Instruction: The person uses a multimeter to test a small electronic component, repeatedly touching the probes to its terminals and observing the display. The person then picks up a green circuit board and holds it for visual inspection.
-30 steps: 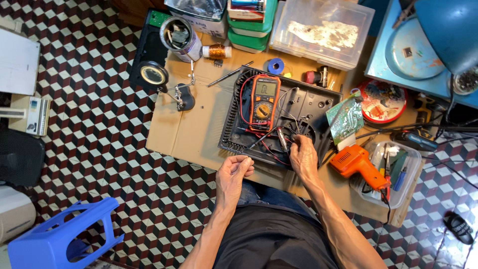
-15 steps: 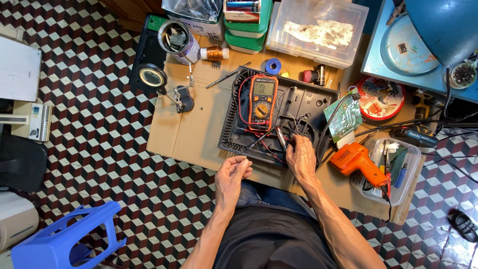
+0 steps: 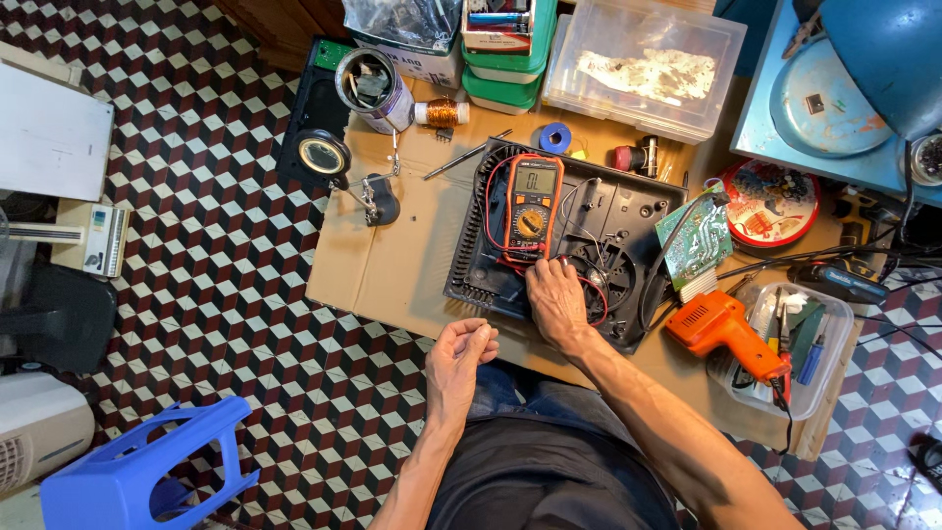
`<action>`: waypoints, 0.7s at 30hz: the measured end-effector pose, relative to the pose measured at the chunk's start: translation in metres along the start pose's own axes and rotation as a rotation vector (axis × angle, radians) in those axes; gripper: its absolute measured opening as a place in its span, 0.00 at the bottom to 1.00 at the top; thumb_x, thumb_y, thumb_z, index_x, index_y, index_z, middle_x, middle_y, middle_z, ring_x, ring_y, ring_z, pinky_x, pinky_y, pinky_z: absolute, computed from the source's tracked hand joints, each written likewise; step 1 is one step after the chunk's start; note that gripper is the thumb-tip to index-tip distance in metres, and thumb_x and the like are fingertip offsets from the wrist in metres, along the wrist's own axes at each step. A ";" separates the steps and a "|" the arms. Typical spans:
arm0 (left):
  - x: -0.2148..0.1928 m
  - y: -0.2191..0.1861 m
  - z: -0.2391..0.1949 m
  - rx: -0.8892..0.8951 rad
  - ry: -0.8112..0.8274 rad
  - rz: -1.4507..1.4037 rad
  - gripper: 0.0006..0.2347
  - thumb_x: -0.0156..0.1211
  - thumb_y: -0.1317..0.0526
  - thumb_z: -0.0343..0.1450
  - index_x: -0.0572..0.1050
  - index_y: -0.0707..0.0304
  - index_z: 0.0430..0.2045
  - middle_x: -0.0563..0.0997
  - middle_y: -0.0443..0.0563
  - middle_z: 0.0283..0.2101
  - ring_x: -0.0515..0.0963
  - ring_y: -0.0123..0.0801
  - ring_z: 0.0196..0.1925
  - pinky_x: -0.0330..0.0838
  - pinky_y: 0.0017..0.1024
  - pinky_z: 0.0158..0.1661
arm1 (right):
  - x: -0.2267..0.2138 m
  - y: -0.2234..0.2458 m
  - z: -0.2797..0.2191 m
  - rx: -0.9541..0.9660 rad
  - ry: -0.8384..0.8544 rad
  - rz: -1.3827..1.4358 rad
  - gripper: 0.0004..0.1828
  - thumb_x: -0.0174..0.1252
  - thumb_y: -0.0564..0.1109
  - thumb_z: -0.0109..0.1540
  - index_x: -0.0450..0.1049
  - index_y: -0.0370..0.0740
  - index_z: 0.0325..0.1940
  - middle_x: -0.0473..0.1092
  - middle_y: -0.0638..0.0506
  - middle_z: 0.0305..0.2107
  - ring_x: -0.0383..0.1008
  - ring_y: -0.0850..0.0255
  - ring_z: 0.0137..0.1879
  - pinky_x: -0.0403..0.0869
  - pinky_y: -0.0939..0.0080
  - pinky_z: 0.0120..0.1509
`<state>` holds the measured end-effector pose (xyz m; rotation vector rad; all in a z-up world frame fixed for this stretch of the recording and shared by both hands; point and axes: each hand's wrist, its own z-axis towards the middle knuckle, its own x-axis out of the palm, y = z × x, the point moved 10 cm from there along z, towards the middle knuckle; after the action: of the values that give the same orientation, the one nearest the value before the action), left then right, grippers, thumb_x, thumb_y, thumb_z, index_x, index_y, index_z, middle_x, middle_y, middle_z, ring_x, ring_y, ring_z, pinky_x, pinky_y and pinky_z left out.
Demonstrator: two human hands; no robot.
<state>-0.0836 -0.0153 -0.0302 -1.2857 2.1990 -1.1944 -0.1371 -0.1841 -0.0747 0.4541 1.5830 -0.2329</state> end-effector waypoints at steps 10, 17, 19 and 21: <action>-0.001 -0.001 0.002 0.002 0.019 0.010 0.12 0.62 0.60 0.72 0.76 0.73 0.43 0.85 0.56 0.38 0.83 0.29 0.37 0.79 0.25 0.42 | -0.003 0.003 -0.006 -0.022 -0.022 -0.018 0.16 0.58 0.40 0.53 0.75 0.39 0.46 0.67 0.47 0.39 0.67 0.53 0.50 0.64 0.53 0.54; 0.005 -0.008 0.003 -0.009 0.025 0.043 0.12 0.62 0.60 0.72 0.76 0.73 0.43 0.85 0.56 0.38 0.83 0.28 0.37 0.79 0.25 0.42 | -0.001 0.005 -0.005 -0.049 0.002 -0.001 0.10 0.57 0.40 0.58 0.75 0.40 0.43 0.68 0.47 0.38 0.67 0.53 0.51 0.64 0.50 0.60; 0.007 -0.010 0.003 -0.012 0.028 0.057 0.13 0.61 0.60 0.72 0.77 0.73 0.43 0.85 0.55 0.38 0.83 0.28 0.37 0.79 0.25 0.42 | -0.006 0.008 -0.005 -0.084 -0.027 -0.028 0.11 0.56 0.41 0.57 0.75 0.39 0.44 0.68 0.48 0.39 0.68 0.54 0.51 0.64 0.48 0.63; 0.009 -0.011 0.004 -0.015 0.029 0.064 0.13 0.61 0.59 0.72 0.77 0.72 0.43 0.85 0.55 0.38 0.83 0.28 0.37 0.80 0.25 0.42 | -0.007 0.010 -0.005 -0.112 -0.026 -0.033 0.11 0.56 0.41 0.58 0.75 0.38 0.44 0.69 0.48 0.40 0.68 0.55 0.52 0.63 0.46 0.65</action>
<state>-0.0798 -0.0272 -0.0225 -1.2013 2.2557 -1.1815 -0.1372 -0.1745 -0.0666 0.3372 1.5698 -0.1737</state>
